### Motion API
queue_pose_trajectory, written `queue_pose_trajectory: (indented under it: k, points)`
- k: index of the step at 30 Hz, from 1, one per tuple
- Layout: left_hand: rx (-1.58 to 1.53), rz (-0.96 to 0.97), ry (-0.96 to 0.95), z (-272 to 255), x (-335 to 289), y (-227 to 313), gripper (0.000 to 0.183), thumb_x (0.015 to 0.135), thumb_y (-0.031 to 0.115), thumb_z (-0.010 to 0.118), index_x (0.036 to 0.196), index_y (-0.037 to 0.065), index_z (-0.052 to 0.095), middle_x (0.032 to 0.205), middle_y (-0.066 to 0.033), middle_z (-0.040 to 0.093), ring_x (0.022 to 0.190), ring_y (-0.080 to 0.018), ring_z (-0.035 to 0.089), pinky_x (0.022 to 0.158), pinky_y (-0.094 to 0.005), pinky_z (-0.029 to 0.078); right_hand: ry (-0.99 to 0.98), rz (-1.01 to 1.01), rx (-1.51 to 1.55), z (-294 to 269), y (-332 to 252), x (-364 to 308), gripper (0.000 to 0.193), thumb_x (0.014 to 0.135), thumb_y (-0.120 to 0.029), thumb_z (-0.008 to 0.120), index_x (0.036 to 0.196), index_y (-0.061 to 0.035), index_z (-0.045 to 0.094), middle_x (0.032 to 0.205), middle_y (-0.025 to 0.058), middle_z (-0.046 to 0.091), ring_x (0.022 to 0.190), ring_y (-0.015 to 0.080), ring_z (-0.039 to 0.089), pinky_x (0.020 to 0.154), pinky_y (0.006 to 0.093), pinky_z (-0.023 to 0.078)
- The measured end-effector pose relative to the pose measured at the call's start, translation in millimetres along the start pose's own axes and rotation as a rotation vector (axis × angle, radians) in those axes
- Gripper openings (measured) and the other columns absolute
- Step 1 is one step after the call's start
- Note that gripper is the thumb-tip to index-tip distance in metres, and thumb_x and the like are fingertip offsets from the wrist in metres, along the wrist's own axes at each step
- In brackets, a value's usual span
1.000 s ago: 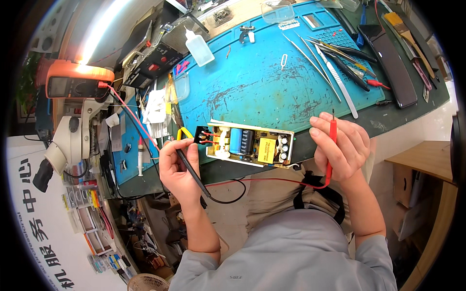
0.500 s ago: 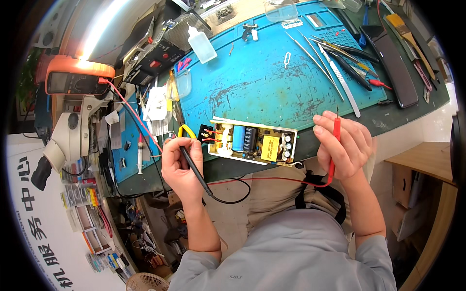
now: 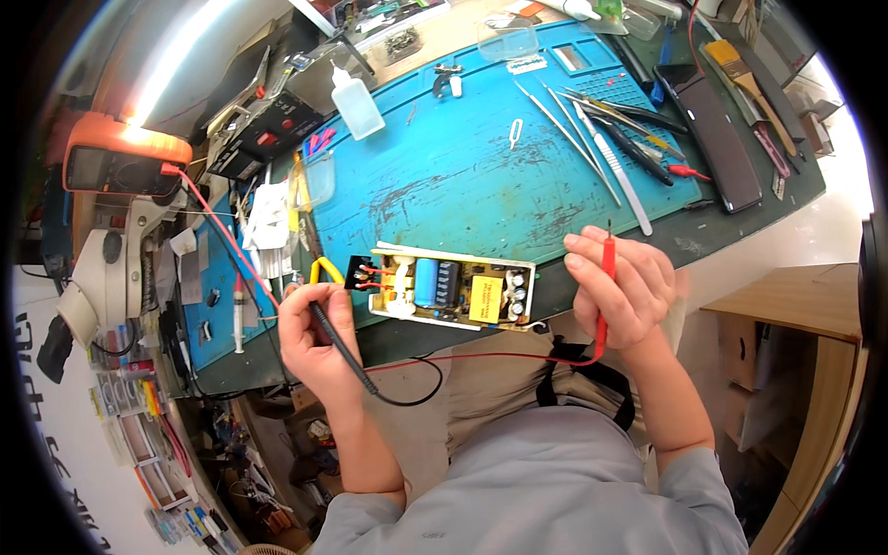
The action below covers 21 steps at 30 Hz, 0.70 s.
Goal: The person uses multimeter probes to test points on a green circuit board and a yellow power supply unit. They repeatedly flip the board and power supply to access different sides while maintaining probe contact with various components.
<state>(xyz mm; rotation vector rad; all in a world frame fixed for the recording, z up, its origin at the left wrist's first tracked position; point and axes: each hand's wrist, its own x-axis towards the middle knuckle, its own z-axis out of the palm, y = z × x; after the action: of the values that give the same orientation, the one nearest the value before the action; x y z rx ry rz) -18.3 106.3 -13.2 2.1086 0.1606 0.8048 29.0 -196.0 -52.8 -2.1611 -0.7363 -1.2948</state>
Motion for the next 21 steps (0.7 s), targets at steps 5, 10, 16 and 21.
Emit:
queue_pose_trajectory:
  k: [5, 10, 16, 21]
  points:
    - [0.012, -0.016, 0.024, 0.3, -1.8, 1.1, 0.011, 0.099, 0.003, 0.069, 0.108, 0.001, 0.063, 0.095, -0.0079, 0.072, 0.090, -0.0124, 0.067, 0.109, -0.0352, 0.046, 0.004, -0.001, -0.014, 1.0, 0.0, -1.5, 0.027, 0.082, 0.000, 0.062, 0.102, -0.0130, 0.074, 0.096, 0.0017, 0.078, 0.088, 0.0182, 0.075, 0.072, 0.0268, 0.055]
    - [-0.007, 0.077, 0.056, -2.0, -3.2, 0.1, 0.017, 0.105, 0.011, 0.061, 0.116, -0.001, 0.061, 0.098, -0.0100, 0.072, 0.097, -0.0158, 0.066, 0.116, -0.0411, 0.040, 0.017, -0.002, -0.027, 2.3, 0.2, -1.4, 0.026, 0.081, 0.000, 0.063, 0.100, -0.0134, 0.074, 0.095, 0.0007, 0.078, 0.087, 0.0173, 0.074, 0.072, 0.0257, 0.054]
    - [0.009, 0.137, 0.091, -5.2, -7.5, -4.1, 0.031, 0.110, 0.021, 0.054, 0.129, -0.003, 0.060, 0.100, -0.0104, 0.071, 0.088, -0.0142, 0.061, 0.077, -0.0273, 0.048, 0.020, 0.004, -0.023, 3.1, -0.2, -1.5, 0.025, 0.081, -0.001, 0.063, 0.099, -0.0137, 0.074, 0.093, 0.0004, 0.078, 0.086, 0.0169, 0.074, 0.073, 0.0256, 0.054]
    - [0.019, 0.113, 0.109, -3.6, -7.0, -1.1, 0.042, 0.111, 0.025, 0.053, 0.136, -0.008, 0.057, 0.091, -0.0054, 0.065, 0.078, -0.0091, 0.052, 0.071, -0.0221, 0.042, 0.034, 0.006, -0.026, 4.5, -0.2, -2.1, 0.023, 0.083, -0.002, 0.064, 0.099, -0.0141, 0.074, 0.092, 0.0005, 0.078, 0.085, 0.0168, 0.074, 0.073, 0.0257, 0.054]
